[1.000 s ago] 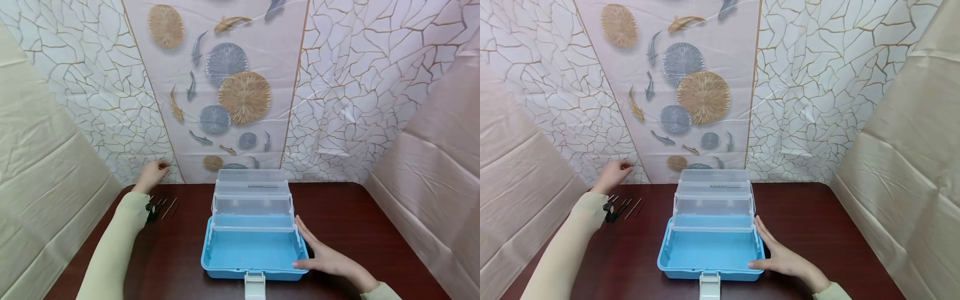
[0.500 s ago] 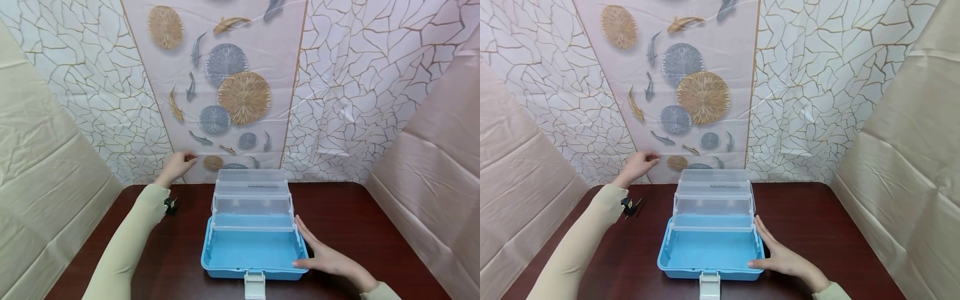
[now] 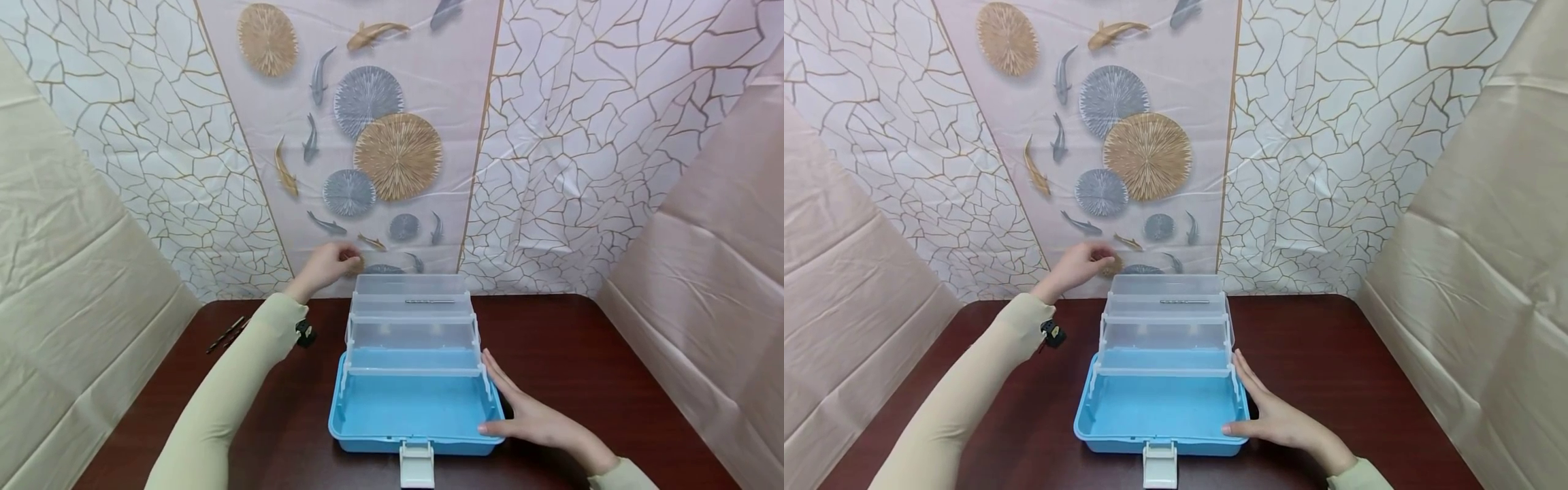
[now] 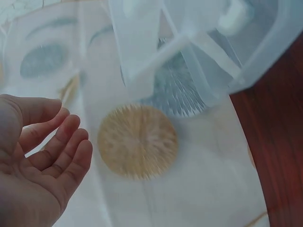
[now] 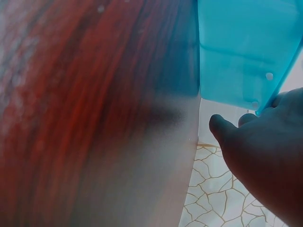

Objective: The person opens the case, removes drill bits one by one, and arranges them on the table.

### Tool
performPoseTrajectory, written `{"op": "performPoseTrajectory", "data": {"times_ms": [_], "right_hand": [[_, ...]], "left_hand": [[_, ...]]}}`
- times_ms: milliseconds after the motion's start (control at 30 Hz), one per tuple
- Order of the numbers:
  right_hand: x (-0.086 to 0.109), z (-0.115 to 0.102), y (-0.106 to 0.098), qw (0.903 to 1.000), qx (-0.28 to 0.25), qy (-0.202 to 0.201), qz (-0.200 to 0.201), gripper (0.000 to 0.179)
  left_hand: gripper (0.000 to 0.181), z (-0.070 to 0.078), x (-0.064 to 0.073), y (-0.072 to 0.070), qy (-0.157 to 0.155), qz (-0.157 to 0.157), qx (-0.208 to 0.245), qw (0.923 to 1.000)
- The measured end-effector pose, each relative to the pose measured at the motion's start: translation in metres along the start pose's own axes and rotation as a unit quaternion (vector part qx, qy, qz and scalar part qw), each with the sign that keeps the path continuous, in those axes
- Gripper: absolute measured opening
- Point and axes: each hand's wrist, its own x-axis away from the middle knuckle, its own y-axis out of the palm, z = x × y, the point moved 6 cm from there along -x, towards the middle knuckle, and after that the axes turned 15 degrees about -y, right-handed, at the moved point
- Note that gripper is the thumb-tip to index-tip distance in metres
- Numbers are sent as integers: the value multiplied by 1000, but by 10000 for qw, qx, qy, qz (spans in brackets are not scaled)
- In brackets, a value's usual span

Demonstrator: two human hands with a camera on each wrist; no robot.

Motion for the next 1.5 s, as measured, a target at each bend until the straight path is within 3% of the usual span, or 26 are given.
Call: {"op": "performPoseTrajectory", "data": {"times_ms": [333,567,900,1233,1500], "right_hand": [[1,1,0,10000,-26,-7,2,104],[2,1,1,10000,-54,20,-12,104],[1,0,-1,10000,27,-44,12,104],[1,-1,-2,10000,76,-6,3,104],[0,0,0,10000,7,23,-30,104]], "left_hand": [[27,40,3,20,429,-284,-251,9984],[23,65,10,37,736,-529,-332,9953],[20,84,14,55,1032,-620,-611,9908],[20,107,23,78,1407,-1060,-1160,9775],[23,118,29,98,1862,-1454,-1566,9590]]}}
